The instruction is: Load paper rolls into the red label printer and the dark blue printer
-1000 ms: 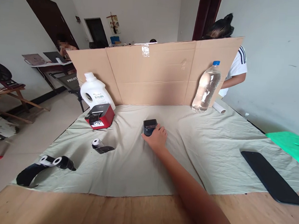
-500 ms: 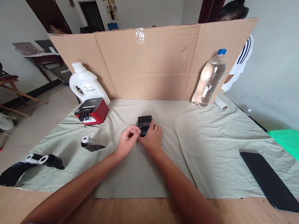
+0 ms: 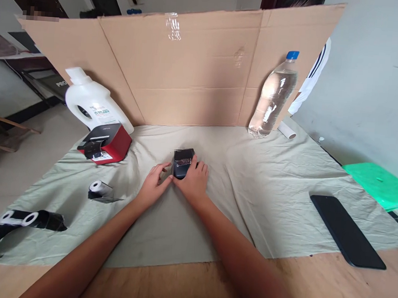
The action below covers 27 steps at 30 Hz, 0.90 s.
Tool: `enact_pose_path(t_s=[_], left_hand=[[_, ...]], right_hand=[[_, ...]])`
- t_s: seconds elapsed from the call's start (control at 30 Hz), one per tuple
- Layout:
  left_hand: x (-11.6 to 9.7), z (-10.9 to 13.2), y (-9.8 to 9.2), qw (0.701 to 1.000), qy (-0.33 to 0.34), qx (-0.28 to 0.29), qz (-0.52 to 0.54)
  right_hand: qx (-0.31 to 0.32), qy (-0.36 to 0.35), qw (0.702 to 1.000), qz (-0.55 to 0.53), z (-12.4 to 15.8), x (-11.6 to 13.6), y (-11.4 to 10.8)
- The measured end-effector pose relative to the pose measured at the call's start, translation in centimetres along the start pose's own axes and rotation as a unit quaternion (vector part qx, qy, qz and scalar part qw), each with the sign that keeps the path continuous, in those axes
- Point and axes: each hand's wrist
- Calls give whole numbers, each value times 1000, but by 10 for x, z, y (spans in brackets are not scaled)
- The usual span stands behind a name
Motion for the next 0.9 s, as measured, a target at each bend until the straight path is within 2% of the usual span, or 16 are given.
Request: enact_pose_path(t_s=[0.17, 0.3, 0.53, 0.73, 0.9], left_hand=[[21, -5, 1, 998, 20, 56, 28], [27, -7, 3, 996, 14, 76, 42], [28, -10, 6, 998, 9, 69, -5], [19, -11, 3, 995, 1, 79, -53], [17, -9, 2, 993, -2, 85, -80]], right_hand=[[-14, -6, 1000, 14, 2, 2, 2], [-16, -5, 1000, 25, 5, 4, 2], [-12, 6, 1000, 27, 6, 5, 4], [-2, 0, 1000, 10, 3, 4, 3], [17, 20, 999, 27, 8, 10, -7]])
Point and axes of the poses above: each hand's wrist, its own z-axis away from the middle knuckle, its own y-axis out of the palm, x = y × z, and after that the axes turned 15 degrees about x, right-handed
